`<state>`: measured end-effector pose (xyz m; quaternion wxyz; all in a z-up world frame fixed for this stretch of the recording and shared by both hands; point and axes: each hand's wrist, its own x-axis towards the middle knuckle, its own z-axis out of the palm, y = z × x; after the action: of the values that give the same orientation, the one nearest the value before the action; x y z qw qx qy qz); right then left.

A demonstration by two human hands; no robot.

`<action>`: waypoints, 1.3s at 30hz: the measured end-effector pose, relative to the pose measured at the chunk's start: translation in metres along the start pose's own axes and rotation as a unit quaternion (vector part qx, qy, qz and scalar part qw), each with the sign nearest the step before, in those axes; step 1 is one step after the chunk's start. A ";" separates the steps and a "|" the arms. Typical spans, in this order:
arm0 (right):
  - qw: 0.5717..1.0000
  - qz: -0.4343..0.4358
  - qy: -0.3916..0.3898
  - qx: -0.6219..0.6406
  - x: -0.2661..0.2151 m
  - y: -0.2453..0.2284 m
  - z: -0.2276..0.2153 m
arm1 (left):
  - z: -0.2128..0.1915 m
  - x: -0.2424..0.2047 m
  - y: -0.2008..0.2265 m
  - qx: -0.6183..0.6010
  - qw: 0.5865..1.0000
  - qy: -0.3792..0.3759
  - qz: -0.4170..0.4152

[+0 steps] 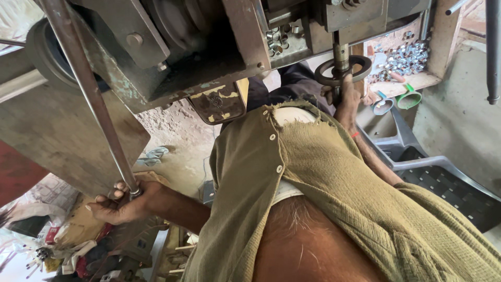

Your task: The person operates a manual metal press machine in a workshop. They repeatedly insert small metal pieces into the machine's die and pull a lever to stamp or shape them, then remove the finished pieces.

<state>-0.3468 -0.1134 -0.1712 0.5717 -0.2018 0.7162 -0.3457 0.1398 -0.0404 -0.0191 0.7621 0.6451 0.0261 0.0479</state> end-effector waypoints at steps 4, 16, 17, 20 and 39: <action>0.996 -0.032 0.017 0.080 0.005 0.003 -0.001 | -0.003 0.005 -0.004 -0.022 1.000 0.008 0.005; 0.986 -0.026 0.159 -0.045 0.014 0.003 -0.010 | 0.000 0.000 -0.001 -0.006 1.000 0.008 0.006; 0.987 -0.034 0.151 -0.044 0.014 0.003 -0.011 | 0.000 -0.001 -0.001 -0.007 1.000 0.006 0.004; 0.989 -0.048 0.137 -0.035 0.016 0.005 -0.016 | 0.000 -0.001 -0.001 -0.007 1.000 0.009 0.005; 0.977 -0.034 0.188 -0.097 0.030 0.015 -0.038 | -0.001 0.000 -0.001 -0.011 1.000 -0.009 0.007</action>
<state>-0.3898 -0.1131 -0.1984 0.3922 -0.2125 0.8337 -0.3256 0.1397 -0.0400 -0.0205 0.7692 0.6371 0.0144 0.0478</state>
